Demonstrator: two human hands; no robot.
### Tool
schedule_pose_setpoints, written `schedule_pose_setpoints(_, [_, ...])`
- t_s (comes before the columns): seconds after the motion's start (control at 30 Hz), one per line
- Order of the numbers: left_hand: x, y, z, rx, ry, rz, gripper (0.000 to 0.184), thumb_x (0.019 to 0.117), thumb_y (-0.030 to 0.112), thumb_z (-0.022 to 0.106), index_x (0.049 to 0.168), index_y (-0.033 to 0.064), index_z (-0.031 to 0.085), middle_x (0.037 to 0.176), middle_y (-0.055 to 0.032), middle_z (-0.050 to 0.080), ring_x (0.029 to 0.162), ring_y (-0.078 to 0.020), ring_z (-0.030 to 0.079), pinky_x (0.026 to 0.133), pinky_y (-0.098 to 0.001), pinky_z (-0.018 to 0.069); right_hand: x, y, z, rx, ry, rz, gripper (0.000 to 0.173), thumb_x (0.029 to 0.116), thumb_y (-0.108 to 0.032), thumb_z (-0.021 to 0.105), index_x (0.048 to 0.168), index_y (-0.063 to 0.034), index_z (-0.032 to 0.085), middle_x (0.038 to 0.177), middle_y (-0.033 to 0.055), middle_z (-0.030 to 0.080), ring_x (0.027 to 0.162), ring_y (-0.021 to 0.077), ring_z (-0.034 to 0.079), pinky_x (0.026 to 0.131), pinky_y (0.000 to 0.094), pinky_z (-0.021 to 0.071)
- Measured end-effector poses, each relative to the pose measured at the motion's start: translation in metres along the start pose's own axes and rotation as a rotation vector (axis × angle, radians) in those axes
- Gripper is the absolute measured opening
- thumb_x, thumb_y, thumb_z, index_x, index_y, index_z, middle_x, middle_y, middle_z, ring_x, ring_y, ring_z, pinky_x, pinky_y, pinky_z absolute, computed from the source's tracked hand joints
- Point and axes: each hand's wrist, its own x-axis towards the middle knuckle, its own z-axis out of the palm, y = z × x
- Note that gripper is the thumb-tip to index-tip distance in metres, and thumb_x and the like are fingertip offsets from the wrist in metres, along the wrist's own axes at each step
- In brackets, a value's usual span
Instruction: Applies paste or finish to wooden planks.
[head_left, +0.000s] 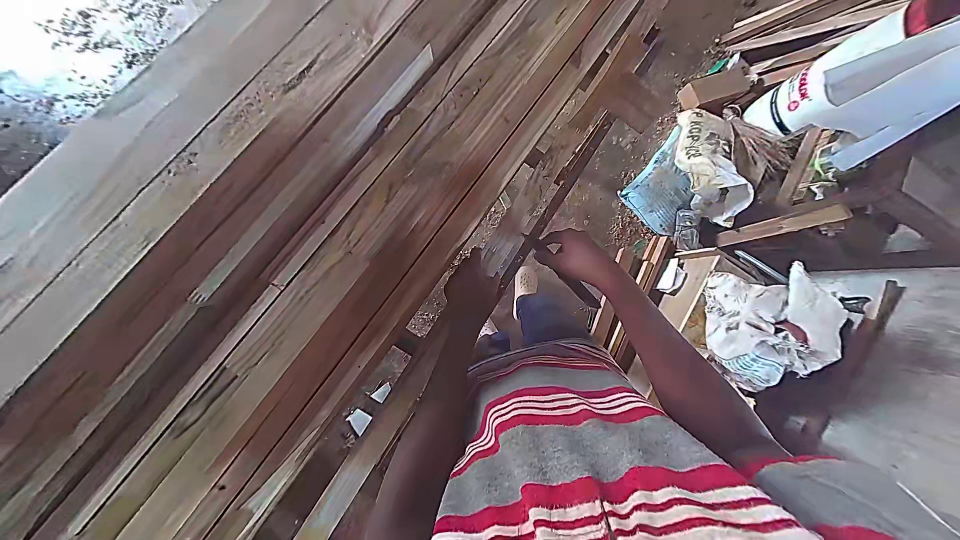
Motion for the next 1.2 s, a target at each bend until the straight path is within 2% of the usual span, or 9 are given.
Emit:
schedule_pose_setpoints(0.1, [0.010, -0.014, -0.012, -0.199, -0.176, 0.065, 0.051, 0.0948, 0.032, 0.071, 0.135, 0.0041, 0.057, 0.115, -0.0224, 0.069, 0.109, -0.0388, 0.067, 0.094, -0.0598, 0.0511, -0.006, 0.024, -0.015, 0.205, 0.043, -0.027, 0.044, 0.1036, -0.024, 0.064, 0.143, -0.0079, 0.054, 0.099, 0.0180, 0.072, 0.070, 0.0247, 0.070, 0.069, 0.0439, 0.0605])
schedule_pose_setpoints(0.17, [0.012, -0.033, -0.007, -0.492, -0.314, 0.101, 0.046, 0.0966, 0.033, 0.071, 0.132, 0.0055, 0.061, 0.112, -0.0154, 0.069, 0.100, -0.0267, 0.068, 0.090, -0.0490, 0.0554, -0.006, 0.038, -0.025, 0.204, 0.109, -0.097, 0.050, 0.1018, -0.019, 0.066, 0.148, -0.0082, 0.048, 0.106, 0.0191, 0.071, 0.077, 0.0268, 0.072, 0.073, 0.0462, 0.0613])
schedule_pose_setpoints(0.27, [0.011, -0.051, 0.002, -0.806, -0.477, 0.060, 0.031, 0.0982, 0.028, 0.065, 0.121, 0.0070, 0.063, 0.089, -0.0031, 0.066, 0.072, -0.0096, 0.062, 0.067, -0.0272, 0.0532, 0.003, 0.046, -0.028, 0.116, 0.202, -0.174, 0.058, 0.0987, -0.017, 0.071, 0.150, -0.0086, 0.045, 0.116, 0.0222, 0.069, 0.090, 0.0348, 0.073, 0.078, 0.0537, 0.0594])
schedule_pose_setpoints(0.43, [0.009, -0.040, -0.010, -0.818, -0.594, 0.051, 0.021, 0.0987, 0.014, 0.064, 0.117, 0.0052, 0.062, 0.086, -0.0014, 0.063, 0.071, -0.0075, 0.059, 0.066, -0.0234, 0.0515, 0.027, 0.048, -0.010, -0.028, 0.249, -0.208, 0.064, 0.0973, -0.018, 0.072, 0.154, -0.0098, 0.045, 0.134, 0.0257, 0.060, 0.111, 0.0463, 0.065, 0.090, 0.0641, 0.0533])
schedule_pose_setpoints(0.67, [0.011, -0.037, -0.005, -0.614, -0.525, 0.055, 0.035, 0.0948, 0.021, 0.073, 0.122, 0.0032, 0.060, 0.091, -0.0098, 0.064, 0.073, -0.0159, 0.060, 0.068, -0.0338, 0.0523, -0.009, 0.017, 0.017, -0.361, 0.078, -0.044, 0.066, 0.0966, -0.023, 0.070, 0.156, -0.0158, 0.044, 0.128, 0.0275, 0.060, 0.100, 0.0460, 0.068, 0.081, 0.0608, 0.0559])
schedule_pose_setpoints(0.83, [0.010, -0.040, 0.011, -0.397, -0.373, 0.138, 0.052, 0.0880, 0.033, 0.081, 0.122, 0.0005, 0.061, 0.102, -0.0207, 0.067, 0.092, -0.0325, 0.067, 0.084, -0.0550, 0.0547, -0.011, 0.011, -0.008, -0.205, 0.201, 0.031, 0.048, 0.0967, -0.028, 0.070, 0.138, -0.0061, 0.060, 0.108, 0.0278, 0.069, 0.101, 0.0474, 0.068, 0.084, 0.0661, 0.0529])
schedule_pose_setpoints(0.93, [0.002, -0.038, 0.012, -0.402, -0.316, 0.153, 0.048, 0.0887, 0.030, 0.081, 0.122, 0.0018, 0.061, 0.102, -0.0203, 0.068, 0.093, -0.0325, 0.068, 0.084, -0.0553, 0.0559, 0.012, 0.017, -0.013, -0.079, 0.303, 0.034, 0.047, 0.0980, -0.033, 0.068, 0.133, -0.0028, 0.060, 0.104, 0.0252, 0.070, 0.097, 0.0439, 0.070, 0.083, 0.0638, 0.0538])
schedule_pose_setpoints(1.07, [0.001, -0.039, 0.018, -0.436, -0.284, 0.144, 0.048, 0.0882, 0.028, 0.081, 0.125, 0.0049, 0.062, 0.106, -0.0195, 0.069, 0.098, -0.0327, 0.069, 0.087, -0.0569, 0.0560, 0.000, 0.006, 0.013, -0.042, 0.252, -0.008, 0.045, 0.0983, -0.028, 0.066, 0.131, 0.0009, 0.062, 0.108, 0.0268, 0.069, 0.102, 0.0438, 0.069, 0.088, 0.0628, 0.0537])
schedule_pose_setpoints(1.2, [-0.001, -0.038, 0.018, -0.430, -0.274, 0.152, 0.044, 0.0894, 0.027, 0.079, 0.123, 0.0042, 0.062, 0.103, -0.0196, 0.069, 0.094, -0.0336, 0.068, 0.083, -0.0577, 0.0558, -0.027, -0.003, 0.036, -0.094, 0.175, -0.012, 0.041, 0.1016, -0.033, 0.064, 0.129, -0.0025, 0.062, 0.098, 0.0240, 0.070, 0.092, 0.0421, 0.070, 0.077, 0.0611, 0.0554])
